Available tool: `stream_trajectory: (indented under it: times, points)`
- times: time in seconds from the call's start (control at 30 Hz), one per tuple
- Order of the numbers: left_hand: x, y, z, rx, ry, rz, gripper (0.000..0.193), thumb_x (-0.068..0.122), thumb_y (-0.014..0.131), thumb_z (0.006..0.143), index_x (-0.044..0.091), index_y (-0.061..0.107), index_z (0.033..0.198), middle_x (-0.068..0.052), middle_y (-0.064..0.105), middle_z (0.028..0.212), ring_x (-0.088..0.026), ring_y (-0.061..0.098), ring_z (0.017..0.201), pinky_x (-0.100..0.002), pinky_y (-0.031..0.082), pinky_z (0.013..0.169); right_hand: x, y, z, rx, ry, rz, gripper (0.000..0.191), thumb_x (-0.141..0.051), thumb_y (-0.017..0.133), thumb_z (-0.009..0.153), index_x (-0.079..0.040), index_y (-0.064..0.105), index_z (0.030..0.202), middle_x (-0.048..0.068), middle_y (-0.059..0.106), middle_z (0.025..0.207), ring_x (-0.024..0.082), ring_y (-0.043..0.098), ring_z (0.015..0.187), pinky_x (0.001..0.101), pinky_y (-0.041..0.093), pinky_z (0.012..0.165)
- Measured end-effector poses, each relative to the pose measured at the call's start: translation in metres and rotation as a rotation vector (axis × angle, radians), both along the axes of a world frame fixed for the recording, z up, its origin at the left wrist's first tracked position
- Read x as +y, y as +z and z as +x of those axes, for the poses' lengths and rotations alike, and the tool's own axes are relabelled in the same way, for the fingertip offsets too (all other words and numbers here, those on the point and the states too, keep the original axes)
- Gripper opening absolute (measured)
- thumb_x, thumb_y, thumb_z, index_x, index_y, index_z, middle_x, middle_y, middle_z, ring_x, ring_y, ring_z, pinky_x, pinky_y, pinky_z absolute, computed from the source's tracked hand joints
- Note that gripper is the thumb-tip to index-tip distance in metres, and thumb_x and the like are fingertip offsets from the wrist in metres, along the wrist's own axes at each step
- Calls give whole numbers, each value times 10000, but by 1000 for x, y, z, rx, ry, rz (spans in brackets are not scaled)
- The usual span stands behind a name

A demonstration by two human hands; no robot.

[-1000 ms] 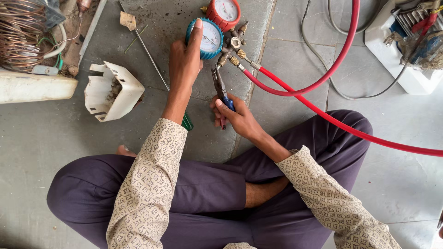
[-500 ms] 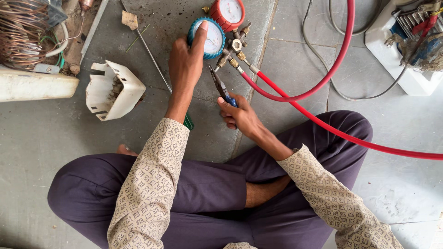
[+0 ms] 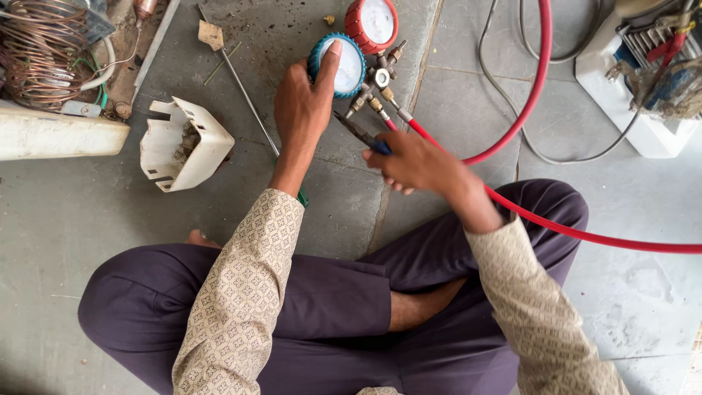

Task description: The person sits cross-legged on the floor and uses pliers to tighten the brass fittings on a refrigeration gauge manifold with red and blue gauges, holding the manifold steady with the other hand and occasionally repositioning the connected red hose near air conditioning equipment.

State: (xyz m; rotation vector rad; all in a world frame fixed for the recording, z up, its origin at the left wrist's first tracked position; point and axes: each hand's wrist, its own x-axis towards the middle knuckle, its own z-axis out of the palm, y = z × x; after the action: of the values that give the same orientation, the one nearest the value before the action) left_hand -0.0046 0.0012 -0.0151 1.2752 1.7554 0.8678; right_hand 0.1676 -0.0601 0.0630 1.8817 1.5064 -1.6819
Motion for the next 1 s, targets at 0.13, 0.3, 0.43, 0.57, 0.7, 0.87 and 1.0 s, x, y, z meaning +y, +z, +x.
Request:
stream_trajectory:
  times: [0.13,0.3,0.43,0.57,0.7,0.87,1.0]
  points:
    - [-3,-2,0,-63,13,2,761,753,470,882,49,758,894,-162,756,853,-321,740,813,-462,534,717,-32,-36,6,473,-145,284,332,-327,541,1069,-4,618,1080,14,609,801,98,613,746,280,544,680]
    - [3,-3,-3,-122,29,-35,785,766,467,868,36,746,804,-113,721,681,-260,733,675,-427,517,640,-38,-62,12,507,-213,234,365,-341,515,1070,-19,625,1203,-3,617,830,89,619,760,262,544,679]
    - [3,-2,-5,-197,12,-129,799,758,455,881,5,682,738,-137,628,591,-262,682,574,-432,482,564,-39,-65,9,632,-272,132,405,-323,497,1076,-12,621,1304,19,643,806,97,618,712,255,507,627]
    - [2,-2,-8,-143,41,-28,810,783,444,885,34,696,711,-94,671,612,-219,684,595,-405,484,571,-40,-66,5,647,-240,159,445,-329,483,1075,-23,590,1381,20,668,831,88,626,724,244,504,620]
    - [4,-1,-9,-103,62,-21,816,786,435,876,33,700,710,-92,676,622,-227,687,609,-417,470,559,-41,-66,3,672,-265,164,453,-325,485,1084,-19,579,1404,28,664,847,90,624,737,247,526,641]
    - [5,-1,-8,-88,61,-6,808,792,444,874,45,719,731,-85,700,646,-217,705,622,-392,491,570,-43,-68,0,670,-274,186,406,-332,478,1085,-14,608,1301,10,599,791,91,590,698,266,487,600]
    - [4,-1,-9,-108,37,-26,820,783,431,884,25,700,721,-113,684,649,-234,701,628,-402,466,562,-47,-72,-6,732,-352,165,321,-338,503,1094,-32,583,1035,-10,493,746,100,520,655,284,498,592]
